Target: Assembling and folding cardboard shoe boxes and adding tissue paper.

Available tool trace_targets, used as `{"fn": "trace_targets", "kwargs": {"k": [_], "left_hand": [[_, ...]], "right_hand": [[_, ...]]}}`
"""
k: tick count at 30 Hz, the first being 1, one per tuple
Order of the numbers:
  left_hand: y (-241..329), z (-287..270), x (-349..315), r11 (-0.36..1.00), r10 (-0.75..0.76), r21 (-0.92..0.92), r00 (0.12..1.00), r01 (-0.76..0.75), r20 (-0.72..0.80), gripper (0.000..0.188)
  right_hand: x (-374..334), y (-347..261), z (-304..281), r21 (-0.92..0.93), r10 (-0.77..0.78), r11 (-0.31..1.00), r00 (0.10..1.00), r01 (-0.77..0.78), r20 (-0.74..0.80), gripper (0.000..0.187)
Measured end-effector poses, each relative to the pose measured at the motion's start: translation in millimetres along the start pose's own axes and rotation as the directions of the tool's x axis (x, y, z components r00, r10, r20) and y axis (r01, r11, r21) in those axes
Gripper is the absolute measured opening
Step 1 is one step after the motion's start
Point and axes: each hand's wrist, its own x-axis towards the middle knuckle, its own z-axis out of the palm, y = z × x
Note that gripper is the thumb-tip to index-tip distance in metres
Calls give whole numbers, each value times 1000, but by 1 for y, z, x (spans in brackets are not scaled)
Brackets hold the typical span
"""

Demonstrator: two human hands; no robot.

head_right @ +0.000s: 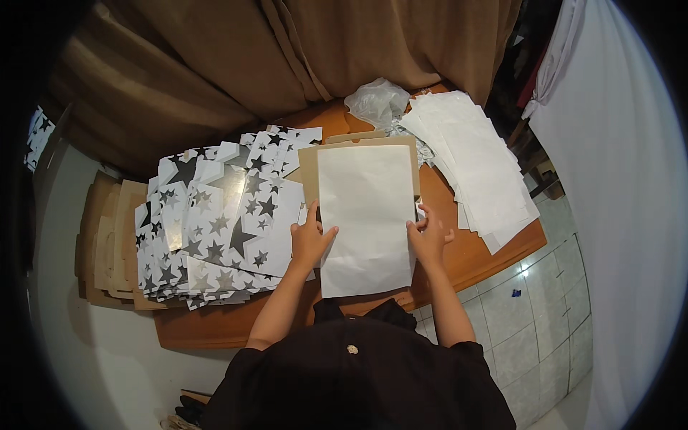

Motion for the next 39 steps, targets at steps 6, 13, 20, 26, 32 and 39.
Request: {"fn": "trace_targets", "kwargs": {"k": [6,13,20,26,32,39], "left_hand": [[11,-2,1,914,324,295,938,-277,-125,64],[2,38,43,510,748,-53,412,-859,521,36],[-7,70,62,732,565,-207,409,-649,716,42],[-25,98,65,772,573,-356,334,-527,748,39],[-10,75,75,911,413,-368,372,-186,831,40],[14,8,55,904,420,-357,330,-236,846,39]], "right_hand": [[1,-1,0,-293,-107,950,994,104,7,32],[12,-3,7,-133,-159,981,979,142,-130,19],[50,24,0,19,12,1000,977,-8,-215,18],[112,58,14,-116,55,990,980,-78,-192,19],[166,72,52,-446,-124,885,991,131,45,32],[179,67,57,-584,-174,780,974,227,145,24]]}}
